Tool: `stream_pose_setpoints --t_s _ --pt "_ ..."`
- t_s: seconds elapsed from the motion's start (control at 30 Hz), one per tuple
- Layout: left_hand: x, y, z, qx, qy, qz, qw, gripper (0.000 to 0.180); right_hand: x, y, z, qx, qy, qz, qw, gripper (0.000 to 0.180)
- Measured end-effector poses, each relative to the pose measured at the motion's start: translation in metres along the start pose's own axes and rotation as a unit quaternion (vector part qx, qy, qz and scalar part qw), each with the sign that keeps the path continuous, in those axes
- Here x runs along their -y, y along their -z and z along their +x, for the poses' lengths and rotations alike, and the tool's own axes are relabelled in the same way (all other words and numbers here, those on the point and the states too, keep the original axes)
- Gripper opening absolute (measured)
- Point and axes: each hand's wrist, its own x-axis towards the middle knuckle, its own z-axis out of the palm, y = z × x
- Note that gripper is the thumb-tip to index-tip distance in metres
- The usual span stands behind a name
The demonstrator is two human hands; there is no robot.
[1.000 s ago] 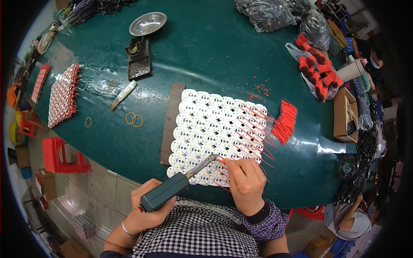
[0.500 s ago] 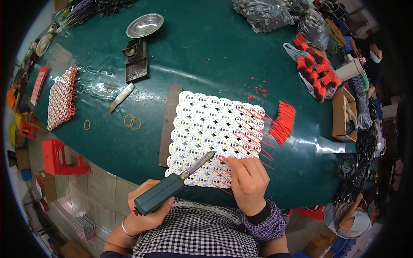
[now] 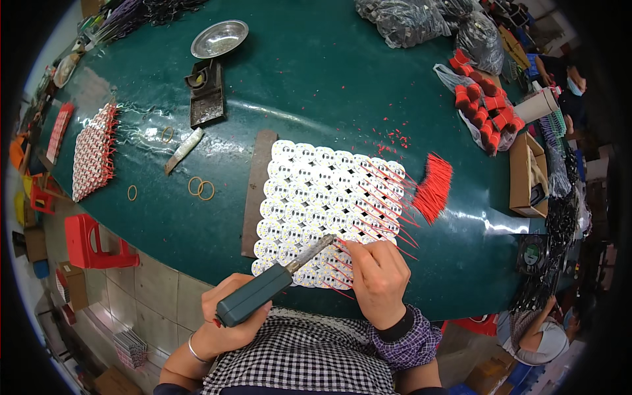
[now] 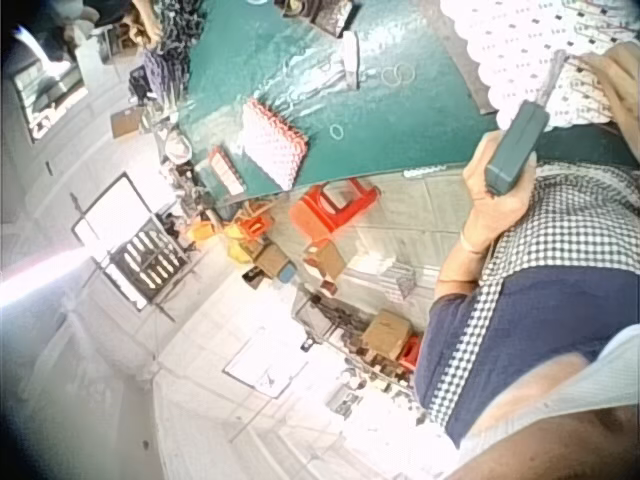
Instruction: The person solders electrical wires onto an LED panel array using a soldering iron.
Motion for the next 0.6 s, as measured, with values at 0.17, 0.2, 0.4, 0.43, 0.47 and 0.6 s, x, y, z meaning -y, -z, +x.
stream_pose_setpoints --t_s 0.17,0.2,0.4,0.43,0.47,0.6 --pt "0.0003 -0.0015 0.0005 0.005 0.011 -0.005 1.000 0.022 -0.0002 -0.0014 -0.0017 -0.004 -0.001 -0.003 1.000 0.024" --pt "0.0000 -0.0012 0.0006 0.005 0.011 -0.005 1.000 0.022 0.0000 -0.0016 -0.0013 -0.005 0.001 -0.003 1.000 0.024" --pt "0.0004 0.0005 0.0001 0.014 0.017 0.006 1.000 0.019 -0.0004 -0.0028 -0.0015 -0.003 0.002 -0.011 1.000 0.024" --pt "-0.0005 0.0015 0.0000 0.016 0.010 0.018 1.000 0.019 -0.0003 -0.0023 -0.0012 -0.004 0.001 -0.011 1.000 0.024" --pt "-0.0015 0.0022 0.0000 0.019 0.003 0.030 0.999 0.019 -0.0002 -0.0014 -0.0007 -0.005 0.001 -0.011 1.000 0.024" --pt "-0.0043 0.0040 0.0004 -0.002 -0.012 0.030 0.999 0.020 0.0002 -0.0005 0.0008 0.001 -0.002 -0.012 1.000 0.023"
